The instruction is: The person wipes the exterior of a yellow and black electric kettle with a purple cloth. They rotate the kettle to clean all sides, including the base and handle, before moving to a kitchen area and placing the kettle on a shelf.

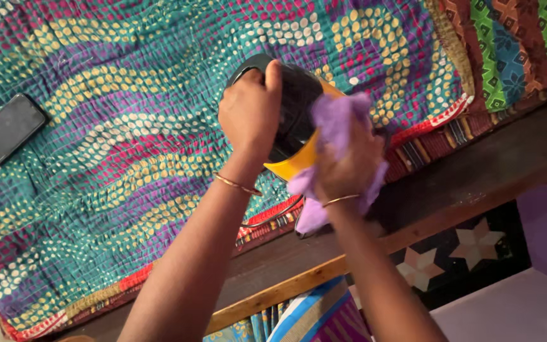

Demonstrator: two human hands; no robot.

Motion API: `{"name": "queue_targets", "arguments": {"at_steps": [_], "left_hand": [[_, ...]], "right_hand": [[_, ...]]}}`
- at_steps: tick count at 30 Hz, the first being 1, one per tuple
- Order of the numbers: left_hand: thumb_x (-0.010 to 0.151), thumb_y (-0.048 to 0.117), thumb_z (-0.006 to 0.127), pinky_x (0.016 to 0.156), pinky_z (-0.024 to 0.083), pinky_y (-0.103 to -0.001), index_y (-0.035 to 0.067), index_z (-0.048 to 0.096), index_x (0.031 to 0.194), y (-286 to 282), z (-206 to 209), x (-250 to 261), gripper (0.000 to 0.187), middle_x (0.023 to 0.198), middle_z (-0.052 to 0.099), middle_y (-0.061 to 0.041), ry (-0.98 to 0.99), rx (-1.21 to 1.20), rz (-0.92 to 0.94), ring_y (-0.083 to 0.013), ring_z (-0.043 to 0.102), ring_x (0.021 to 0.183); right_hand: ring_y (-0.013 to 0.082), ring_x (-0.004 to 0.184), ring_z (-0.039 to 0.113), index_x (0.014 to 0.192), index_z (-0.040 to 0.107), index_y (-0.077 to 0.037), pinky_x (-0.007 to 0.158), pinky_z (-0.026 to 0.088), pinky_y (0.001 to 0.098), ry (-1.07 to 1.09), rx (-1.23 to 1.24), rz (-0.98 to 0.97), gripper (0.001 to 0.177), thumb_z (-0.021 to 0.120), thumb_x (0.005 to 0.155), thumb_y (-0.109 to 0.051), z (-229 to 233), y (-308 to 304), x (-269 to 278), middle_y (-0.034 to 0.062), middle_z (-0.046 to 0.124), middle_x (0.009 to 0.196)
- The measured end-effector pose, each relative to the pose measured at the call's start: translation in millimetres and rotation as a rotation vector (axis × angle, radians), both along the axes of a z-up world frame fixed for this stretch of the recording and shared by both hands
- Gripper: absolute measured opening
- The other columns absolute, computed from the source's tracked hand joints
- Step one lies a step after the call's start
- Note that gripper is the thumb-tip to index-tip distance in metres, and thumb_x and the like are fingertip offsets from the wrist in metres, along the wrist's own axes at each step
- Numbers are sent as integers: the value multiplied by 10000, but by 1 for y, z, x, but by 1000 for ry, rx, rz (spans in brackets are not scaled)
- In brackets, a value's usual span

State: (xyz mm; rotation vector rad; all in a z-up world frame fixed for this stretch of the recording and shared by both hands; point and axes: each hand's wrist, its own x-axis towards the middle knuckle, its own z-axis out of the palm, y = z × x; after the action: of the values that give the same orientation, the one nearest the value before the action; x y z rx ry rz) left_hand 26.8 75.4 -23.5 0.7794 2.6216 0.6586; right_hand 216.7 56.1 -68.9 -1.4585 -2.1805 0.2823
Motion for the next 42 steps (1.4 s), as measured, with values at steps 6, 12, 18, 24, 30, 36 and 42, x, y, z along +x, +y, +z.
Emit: {"name": "queue_targets", "arguments": {"at_steps": [6, 12, 18, 24, 30, 36, 42], "left_hand": [[909, 569, 559, 722, 551, -545, 75, 758, 830, -2, 3, 14, 539, 811, 738, -211, -5, 14, -1, -436, 709, 782], [990, 527, 559, 819, 547, -537, 45, 728, 931, -2, 4, 13, 515, 910, 733, -236, -224, 4, -112, -436, 706, 885], [944, 390, 698, 896, 522, -493, 21, 596, 1191, -91, -8, -34, 455, 1078, 688, -177, -94, 405, -805, -390, 670, 983], [879, 531, 751, 842, 526, -447, 30, 629, 1084, -84, -33, -49, 555, 939, 672, -127, 34, 493, -1143, -341, 667, 886], [892, 471, 774, 731, 491, -454, 78, 641, 926, -50, -26, 13, 416, 855, 685, -95, 74, 447, -508, -317, 659, 802], [899, 411, 794, 605, 454, -420, 33, 632, 850, -37, -31, 3, 414, 735, 634, -136, -41, 415, -162, -295, 616, 648], [874, 377, 802, 552, 429, -359, 13, 631, 786, -34, -16, -17, 412, 615, 586, -97, -135, 472, -148, -191, 527, 526]], "right_hand": [[417, 1315, 582, 1500, 504, 27, 1151, 409, 496, -35, -118, -143, 622, 514, 1046, -398, -5, 18, -6, 254, 584, 1455], [443, 1224, 605, 1403, 523, 35, 1048, 470, 508, 129, -9, 59, 659, 559, 930, -422, 24, -27, -38, 255, 605, 1325], [470, 1240, 614, 1426, 555, 32, 1090, 466, 523, 171, -79, 65, 527, 518, 988, -258, -34, 19, 82, 277, 620, 1352], [443, 1221, 622, 1362, 604, 33, 1066, 468, 507, 196, -191, 7, 433, 566, 1025, -236, -49, 54, 91, 268, 645, 1307], [443, 1416, 517, 1533, 423, 32, 1249, 388, 534, 217, 87, 109, 635, 559, 1080, -392, -1, -38, -16, 256, 533, 1478], [441, 1396, 504, 1502, 444, 69, 1188, 372, 503, 438, -230, -414, 652, 517, 1046, -391, -100, -10, 61, 299, 505, 1505], [368, 1214, 638, 1375, 491, 84, 1086, 469, 450, 370, -148, -692, 486, 598, 1031, -243, -94, 110, 223, 254, 628, 1323]]}}
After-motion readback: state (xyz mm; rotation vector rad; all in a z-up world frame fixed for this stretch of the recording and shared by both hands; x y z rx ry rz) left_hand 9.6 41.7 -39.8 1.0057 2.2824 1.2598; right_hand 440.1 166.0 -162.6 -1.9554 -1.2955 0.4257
